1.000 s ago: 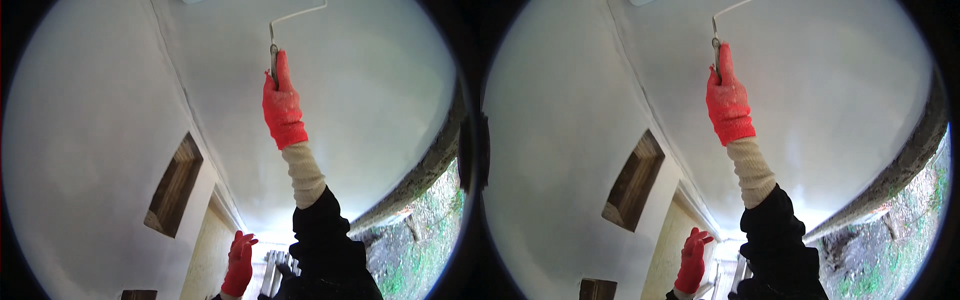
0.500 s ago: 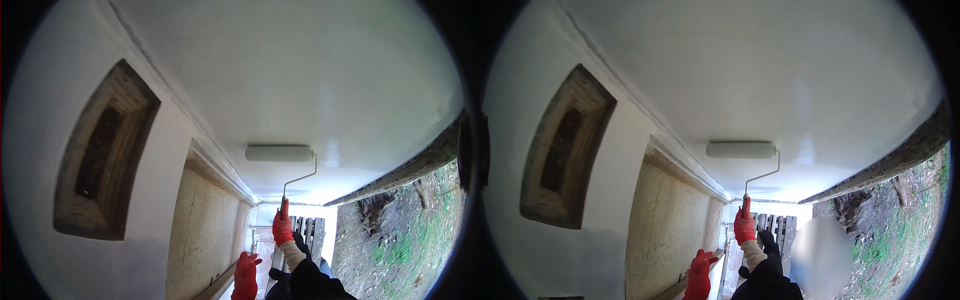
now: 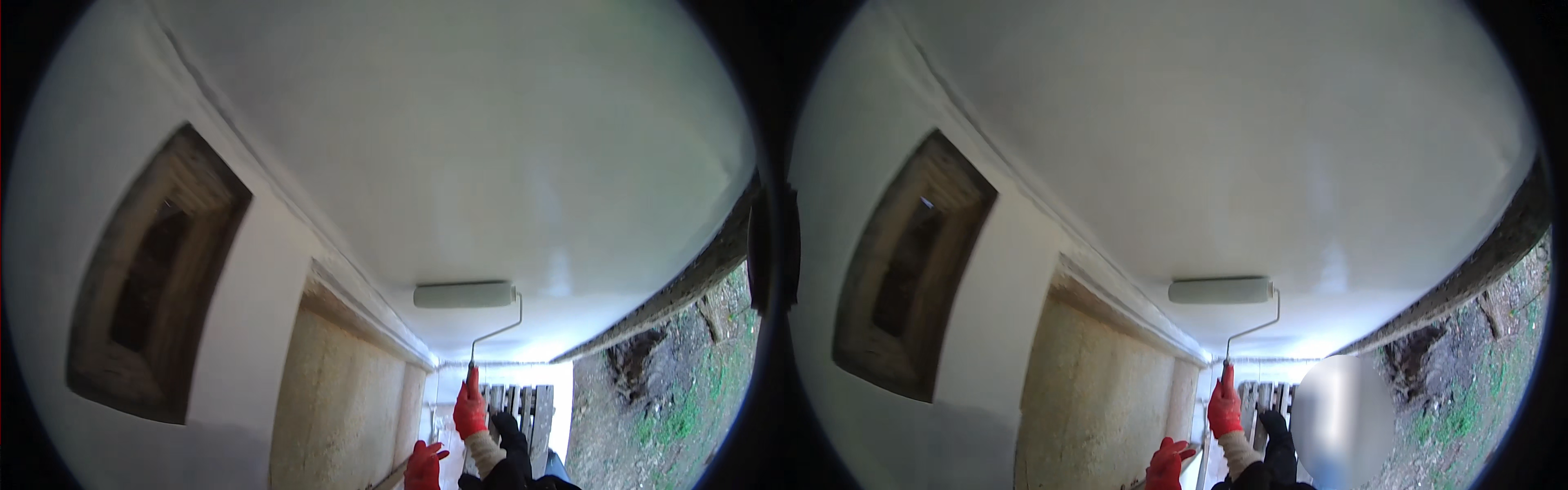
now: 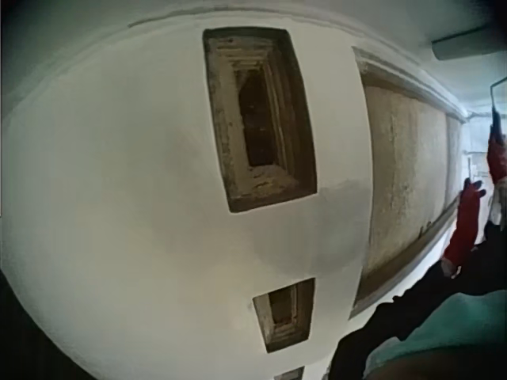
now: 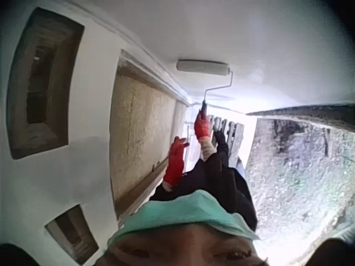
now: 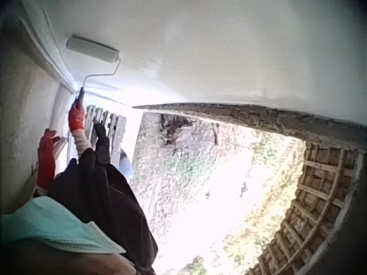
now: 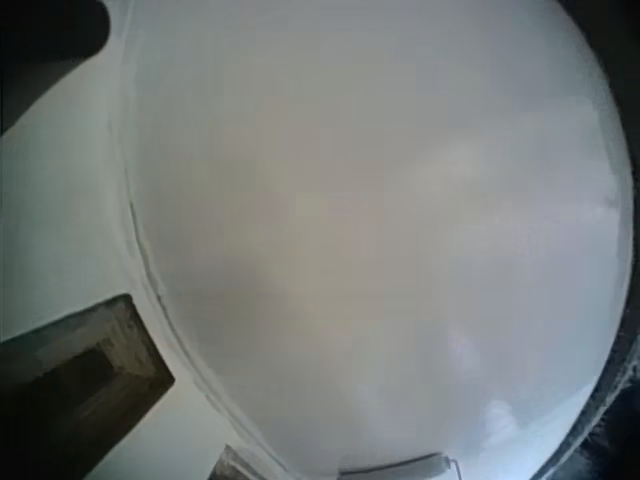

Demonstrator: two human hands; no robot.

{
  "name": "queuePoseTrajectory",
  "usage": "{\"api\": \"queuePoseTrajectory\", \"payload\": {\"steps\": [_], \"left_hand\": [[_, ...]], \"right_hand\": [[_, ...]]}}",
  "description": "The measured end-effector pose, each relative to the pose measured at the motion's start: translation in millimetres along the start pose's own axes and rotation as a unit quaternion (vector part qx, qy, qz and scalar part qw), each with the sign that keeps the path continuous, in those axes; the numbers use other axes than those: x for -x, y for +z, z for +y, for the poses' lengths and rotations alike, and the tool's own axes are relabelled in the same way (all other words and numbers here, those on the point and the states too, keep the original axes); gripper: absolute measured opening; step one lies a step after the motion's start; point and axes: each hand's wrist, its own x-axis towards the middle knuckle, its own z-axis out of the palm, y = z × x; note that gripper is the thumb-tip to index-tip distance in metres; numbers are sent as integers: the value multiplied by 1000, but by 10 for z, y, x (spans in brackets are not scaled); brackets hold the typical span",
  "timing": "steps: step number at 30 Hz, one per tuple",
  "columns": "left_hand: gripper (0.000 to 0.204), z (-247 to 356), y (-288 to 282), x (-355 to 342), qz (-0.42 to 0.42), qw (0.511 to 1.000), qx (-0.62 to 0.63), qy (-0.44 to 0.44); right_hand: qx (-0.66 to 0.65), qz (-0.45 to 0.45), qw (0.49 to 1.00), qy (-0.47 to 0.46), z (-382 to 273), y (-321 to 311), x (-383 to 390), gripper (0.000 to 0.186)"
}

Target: The person paints a ceiling using a roller, moving it back and forth over the surface while wearing red gloves.

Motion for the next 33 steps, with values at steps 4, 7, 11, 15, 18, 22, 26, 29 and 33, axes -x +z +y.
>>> {"api": "queuePoseTrajectory", "payload": {"steps": [4,7,11,15,18,22,26,29,33], "left_hand": [[26,654,-299,-243,-35,993,-33,111],[25,755,-349,-351,2,975,212,65],[25,1443,-596,-573,37,973,180,137],[29,1946,-743,-785,90,966,173,167],[31,2341,-837,-1018,88,946,228,214],[27,3280,-1007,-1043,81,944,225,229],[24,3667,-1269,-1238,114,925,221,288],[25,3711,-1308,-1481,164,923,180,298],[33,3946,-1484,-1520,185,931,257,183]], "right_hand": [[-31,43,992,-113,-648,180,-12,53],[-95,92,971,-200,-1463,317,-222,53],[-117,84,960,-241,-3175,-89,-230,54],[-99,106,923,-355,-4591,-530,-352,54],[-45,137,892,-428,-5630,-871,-392,53],[-21,130,879,-457,-6995,-1356,-274,50],[2,51,922,-383,-8433,-1607,140,44],[-43,57,901,-429,-9298,-1834,151,42],[-72,36,885,-458,-10424,-1957,-134,43]]}}
